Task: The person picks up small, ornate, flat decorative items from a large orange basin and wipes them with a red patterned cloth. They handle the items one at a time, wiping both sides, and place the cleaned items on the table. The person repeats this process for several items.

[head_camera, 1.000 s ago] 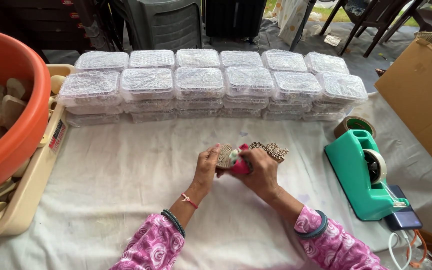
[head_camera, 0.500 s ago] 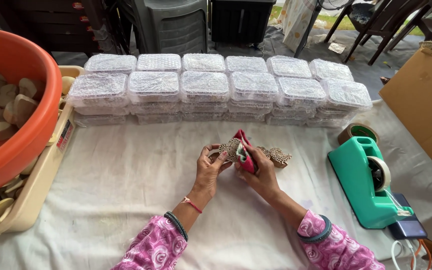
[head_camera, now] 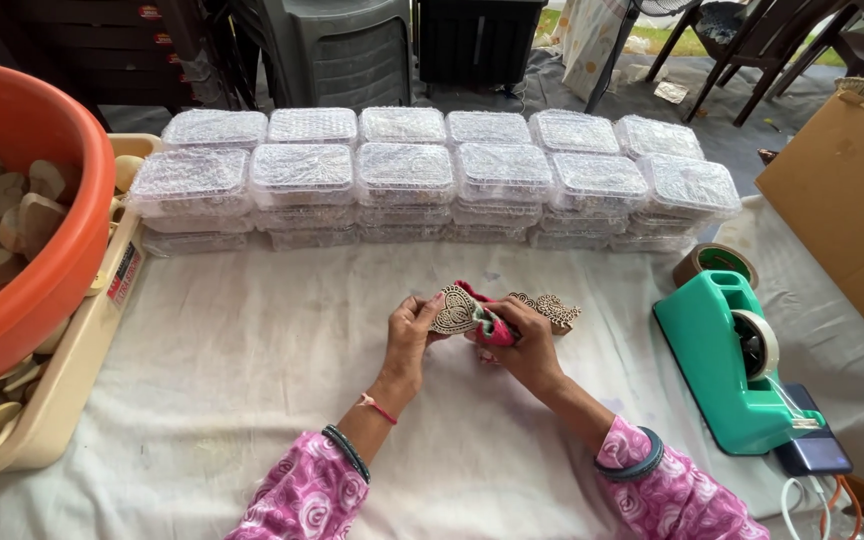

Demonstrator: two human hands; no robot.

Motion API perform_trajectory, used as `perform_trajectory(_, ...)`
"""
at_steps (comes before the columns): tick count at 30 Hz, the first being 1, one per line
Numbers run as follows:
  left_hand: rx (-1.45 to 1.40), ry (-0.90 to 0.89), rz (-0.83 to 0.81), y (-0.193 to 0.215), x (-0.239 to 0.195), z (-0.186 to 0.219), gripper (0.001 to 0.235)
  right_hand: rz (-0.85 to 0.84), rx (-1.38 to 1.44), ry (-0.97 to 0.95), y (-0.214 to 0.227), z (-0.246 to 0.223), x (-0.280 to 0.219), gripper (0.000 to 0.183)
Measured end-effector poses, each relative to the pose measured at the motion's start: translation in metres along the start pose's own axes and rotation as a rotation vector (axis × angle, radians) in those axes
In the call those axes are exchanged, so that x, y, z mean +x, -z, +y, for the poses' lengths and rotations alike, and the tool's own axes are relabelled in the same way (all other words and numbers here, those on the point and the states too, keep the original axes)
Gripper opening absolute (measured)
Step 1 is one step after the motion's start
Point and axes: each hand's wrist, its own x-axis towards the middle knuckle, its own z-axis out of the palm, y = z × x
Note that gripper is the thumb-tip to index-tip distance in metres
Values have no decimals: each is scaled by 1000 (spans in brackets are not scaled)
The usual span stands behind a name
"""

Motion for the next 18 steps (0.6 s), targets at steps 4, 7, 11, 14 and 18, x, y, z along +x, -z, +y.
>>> perform_trajectory(4, -70, 103, -67, -12, -17, 40, 27, 31, -8, -4, 1, 16, 0, 30)
perform_trajectory(7, -113, 146, -201, -10, -16, 33, 30, 151, 63, -80, 3, 26, -1, 26)
perform_trajectory(11, -151, 129, -201, -14, -18, 21, 30, 190, 271, -203, 6, 11, 4, 25)
perform_trajectory(14, -186, 73, -88, -12, -14, 13, 28, 81, 195, -1, 4, -16, 6, 42)
perform_trajectory(18, -225, 0, 28, -4, -6, 4, 25, -62, 12, 143, -2, -9, -1, 60)
